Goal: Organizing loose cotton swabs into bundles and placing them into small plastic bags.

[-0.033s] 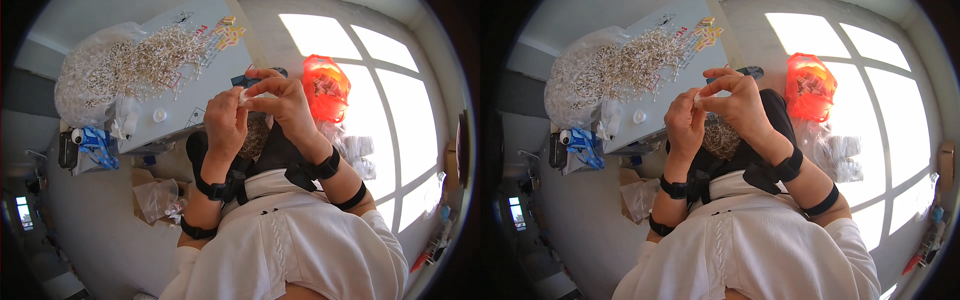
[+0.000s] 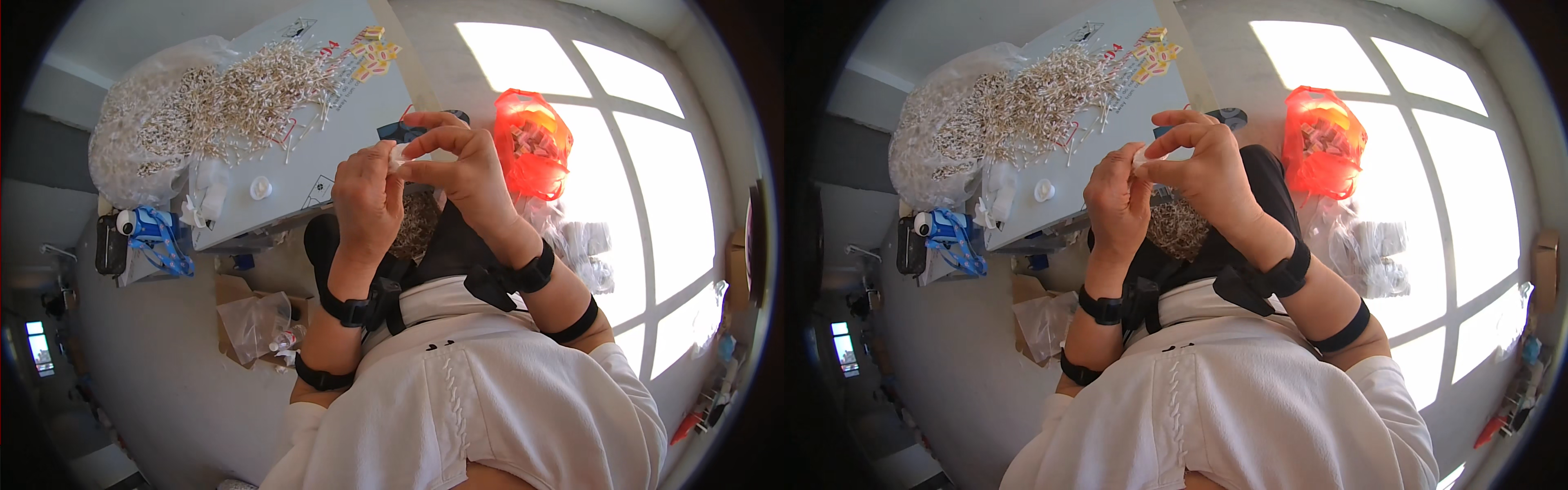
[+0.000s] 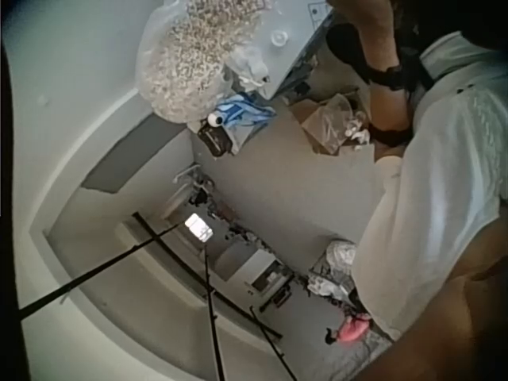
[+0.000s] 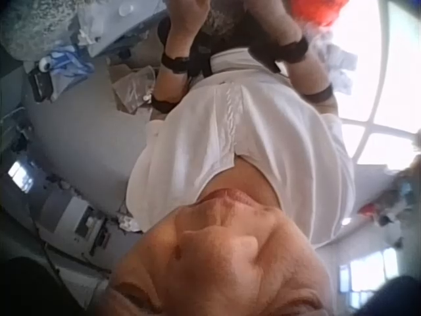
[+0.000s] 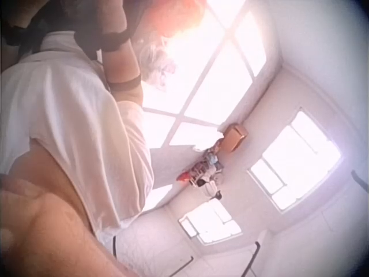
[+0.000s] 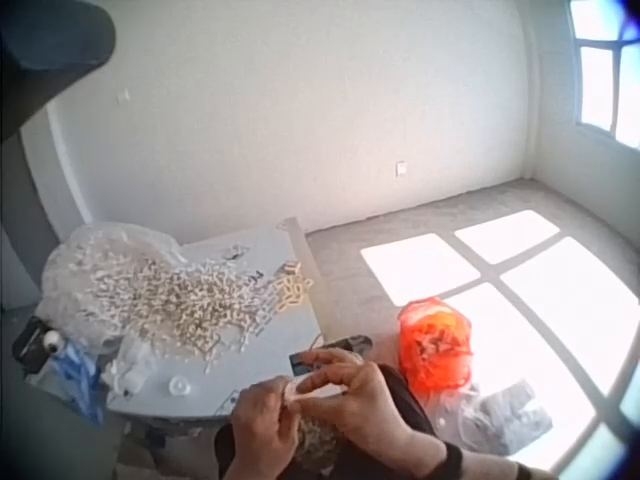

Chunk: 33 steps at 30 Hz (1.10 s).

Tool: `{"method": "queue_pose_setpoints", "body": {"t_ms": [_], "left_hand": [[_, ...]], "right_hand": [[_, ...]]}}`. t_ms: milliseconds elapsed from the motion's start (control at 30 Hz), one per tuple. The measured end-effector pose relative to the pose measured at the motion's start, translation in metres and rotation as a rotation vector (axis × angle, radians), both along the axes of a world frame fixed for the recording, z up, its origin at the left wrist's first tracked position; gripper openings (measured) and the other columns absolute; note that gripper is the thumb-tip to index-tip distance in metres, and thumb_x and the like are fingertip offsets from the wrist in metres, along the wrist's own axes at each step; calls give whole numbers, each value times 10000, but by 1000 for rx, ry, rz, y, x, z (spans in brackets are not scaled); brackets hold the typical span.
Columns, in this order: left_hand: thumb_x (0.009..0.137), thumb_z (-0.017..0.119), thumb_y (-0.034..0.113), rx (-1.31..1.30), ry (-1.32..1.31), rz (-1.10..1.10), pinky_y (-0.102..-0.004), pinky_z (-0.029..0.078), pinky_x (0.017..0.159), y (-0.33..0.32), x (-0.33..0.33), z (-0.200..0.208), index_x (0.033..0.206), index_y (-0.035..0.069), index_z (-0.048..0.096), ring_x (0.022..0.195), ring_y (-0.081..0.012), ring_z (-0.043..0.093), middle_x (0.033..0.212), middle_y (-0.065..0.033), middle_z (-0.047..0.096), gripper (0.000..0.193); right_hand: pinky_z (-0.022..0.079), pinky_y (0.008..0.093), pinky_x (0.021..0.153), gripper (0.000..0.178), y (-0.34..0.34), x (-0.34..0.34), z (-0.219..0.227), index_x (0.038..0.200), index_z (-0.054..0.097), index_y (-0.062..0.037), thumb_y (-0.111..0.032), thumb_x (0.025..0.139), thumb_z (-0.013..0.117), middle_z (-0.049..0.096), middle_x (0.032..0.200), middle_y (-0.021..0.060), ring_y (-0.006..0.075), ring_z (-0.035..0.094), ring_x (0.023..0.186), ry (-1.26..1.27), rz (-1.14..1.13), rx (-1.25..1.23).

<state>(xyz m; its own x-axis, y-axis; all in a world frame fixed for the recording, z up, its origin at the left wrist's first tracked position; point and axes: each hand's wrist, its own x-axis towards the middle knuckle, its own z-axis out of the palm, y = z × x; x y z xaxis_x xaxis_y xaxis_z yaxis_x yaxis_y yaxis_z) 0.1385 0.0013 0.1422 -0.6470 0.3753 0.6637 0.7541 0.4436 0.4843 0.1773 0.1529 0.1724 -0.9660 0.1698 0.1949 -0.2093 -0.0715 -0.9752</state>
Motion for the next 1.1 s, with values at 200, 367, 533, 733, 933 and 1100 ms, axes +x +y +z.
{"method": "queue_pose_setpoints", "body": {"t_ms": [200,367,533,733,933,1100], "left_hand": [[789,665,27,-93,106,59,-416,467,801,0,2,5,1103,2,614,904,-312,637,968,-136,664,319],[765,681,5,-193,272,147,-406,464,833,-2,-2,4,1126,19,621,933,-294,643,1001,-115,673,366],[744,693,-8,-253,343,148,-404,462,834,0,-1,7,1135,21,625,939,-292,643,1007,-112,670,398],[732,695,-29,-266,372,152,-408,462,841,1,-2,5,1115,15,639,941,-284,644,1006,-108,668,390],[727,692,-34,-261,377,123,-407,461,850,0,-2,3,1118,8,644,952,-286,644,1021,-116,668,396],[716,687,-38,-283,414,110,-407,460,850,0,-3,2,1118,4,656,964,-282,644,1036,-119,668,405]], "right_hand": [[428,363,968,196,-4,2,0,819,749,5,-127,682,795,638,1194,204,256,581,1125,10,-104,197],[420,307,921,222,-8,0,-4,865,729,74,-137,798,753,644,1173,152,176,577,1062,-165,14,-398],[409,285,818,219,-7,0,0,955,734,28,-149,826,734,672,1062,97,118,562,962,-377,-33,-494],[375,323,805,186,-6,-3,-9,937,724,-42,-202,842,718,682,952,21,104,553,912,-487,-36,-672],[365,349,823,101,-4,-8,-22,881,708,-96,-192,849,706,666,895,-10,113,563,899,-599,-43,-916],[363,352,823,70,-2,-8,-24,868,703,-94,-148,825,713,661,877,-14,115,564,887,-585,-27,-902]]}}
